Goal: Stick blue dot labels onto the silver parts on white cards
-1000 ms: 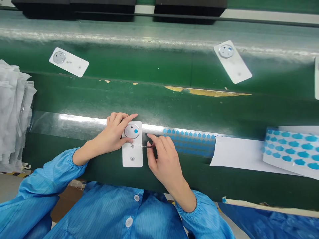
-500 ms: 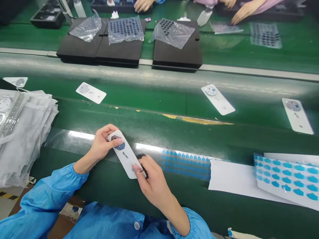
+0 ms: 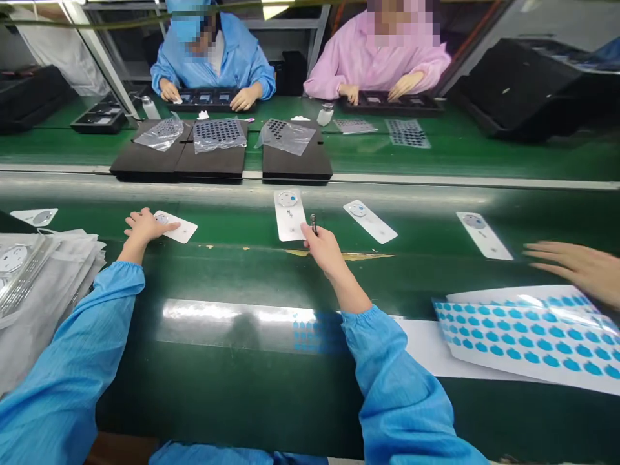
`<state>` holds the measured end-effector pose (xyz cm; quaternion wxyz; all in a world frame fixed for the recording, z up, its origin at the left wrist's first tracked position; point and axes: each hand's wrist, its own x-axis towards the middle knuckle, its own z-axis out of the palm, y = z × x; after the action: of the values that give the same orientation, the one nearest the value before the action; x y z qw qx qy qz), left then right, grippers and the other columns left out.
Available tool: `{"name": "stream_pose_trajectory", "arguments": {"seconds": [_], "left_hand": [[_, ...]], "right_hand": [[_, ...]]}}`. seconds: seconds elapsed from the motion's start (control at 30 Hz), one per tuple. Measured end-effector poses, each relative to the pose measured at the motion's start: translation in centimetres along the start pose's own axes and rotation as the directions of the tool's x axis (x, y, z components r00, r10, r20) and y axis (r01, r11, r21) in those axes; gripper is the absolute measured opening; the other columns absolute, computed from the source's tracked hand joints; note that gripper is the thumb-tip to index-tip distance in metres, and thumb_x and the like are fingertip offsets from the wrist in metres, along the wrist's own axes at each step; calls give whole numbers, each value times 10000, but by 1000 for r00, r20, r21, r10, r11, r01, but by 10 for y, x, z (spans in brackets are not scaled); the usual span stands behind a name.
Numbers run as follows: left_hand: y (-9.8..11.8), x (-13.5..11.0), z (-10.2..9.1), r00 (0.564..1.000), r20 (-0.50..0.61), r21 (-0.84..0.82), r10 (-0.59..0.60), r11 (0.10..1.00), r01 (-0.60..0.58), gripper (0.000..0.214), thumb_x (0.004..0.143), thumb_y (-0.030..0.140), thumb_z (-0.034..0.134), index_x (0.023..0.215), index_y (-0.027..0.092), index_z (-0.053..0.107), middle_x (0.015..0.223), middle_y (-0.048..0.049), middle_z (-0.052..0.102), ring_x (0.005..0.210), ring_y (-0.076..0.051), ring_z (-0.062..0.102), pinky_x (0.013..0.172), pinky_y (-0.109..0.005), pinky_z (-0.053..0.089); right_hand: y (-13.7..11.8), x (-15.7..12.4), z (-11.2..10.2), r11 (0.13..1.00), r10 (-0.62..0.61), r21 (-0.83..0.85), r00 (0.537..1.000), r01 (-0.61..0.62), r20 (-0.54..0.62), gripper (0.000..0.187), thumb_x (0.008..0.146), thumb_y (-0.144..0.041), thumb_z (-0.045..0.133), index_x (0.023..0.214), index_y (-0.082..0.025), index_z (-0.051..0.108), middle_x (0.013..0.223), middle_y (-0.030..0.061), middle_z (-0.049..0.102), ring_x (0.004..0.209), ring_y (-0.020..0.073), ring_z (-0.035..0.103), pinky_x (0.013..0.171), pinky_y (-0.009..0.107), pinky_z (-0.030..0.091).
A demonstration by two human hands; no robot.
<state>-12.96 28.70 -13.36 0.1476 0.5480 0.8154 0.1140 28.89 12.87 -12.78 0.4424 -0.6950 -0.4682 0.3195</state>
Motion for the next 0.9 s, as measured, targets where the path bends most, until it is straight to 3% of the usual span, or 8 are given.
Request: {"name": "stream_pose_trajectory", "arguments": {"seconds": [0.17,0.3,0.37,0.5,0.6,0.7,0.77,0.9], "left_hand": [[6,20,-9,995,65,19,-76,997,75,1164,480,515,992,1403,25,480,1518,-419,384,1477,-606,274,1117,-755,312],[0,26,-12,995,25,-190,96,978,-90,923,509,417,966,1274,136,533,1383,-198,582,1306,-417,552,1030,-495,500],[1,23,-18,978,-35,-443,204,874,-198,874,510,384,959,1231,151,523,1194,-74,655,1116,-294,653,893,-373,542],[24,-25,-31,901,-155,-762,405,532,-369,795,523,456,977,1146,176,571,935,56,662,906,-156,671,792,-280,535],[48,-99,-27,766,28,-818,642,455,-352,691,513,357,1015,1084,188,665,940,16,730,791,-155,685,692,-264,560],[59,-175,-2,430,417,-762,801,566,-316,474,717,335,931,1135,208,744,1042,-33,768,829,-204,739,671,-275,579],[59,-211,21,292,520,-754,803,592,-284,449,795,287,863,1222,233,735,1092,-32,777,876,-221,755,682,-277,574],[50,-246,57,248,492,-687,834,548,-478,500,844,200,819,1323,247,685,1121,-42,757,963,-233,719,826,-337,560]], "right_hand": [[16,-20,-16,988,-45,-154,995,30,-92,454,884,-637,622,815,-202,727,766,53,573,803,268,562,822,437,460],[27,-68,-29,954,-230,-220,968,205,-97,416,947,-606,603,846,-239,771,924,90,635,1031,314,599,964,487,471],[33,-88,-34,973,-215,-96,976,212,-28,413,993,-597,580,949,-235,776,947,89,696,938,277,661,878,446,534],[50,-113,-35,980,-21,199,977,-22,211,408,958,-604,676,1003,-202,732,793,54,719,677,202,677,679,355,578],[60,-122,-32,979,26,186,952,-86,305,410,956,-604,685,946,-194,694,708,36,697,607,182,656,625,329,569],[63,-126,-29,989,36,129,954,-78,296,425,982,-618,638,944,-196,674,709,41,699,626,187,669,640,330,573],[63,-127,-29,991,38,112,958,-73,284,428,992,-625,618,951,-202,669,710,40,696,640,191,674,651,333,577],[62,-127,-30,993,30,99,957,-61,289,429,994,-630,612,940,-208,668,721,41,694,630,183,660,648,327,573]]}}
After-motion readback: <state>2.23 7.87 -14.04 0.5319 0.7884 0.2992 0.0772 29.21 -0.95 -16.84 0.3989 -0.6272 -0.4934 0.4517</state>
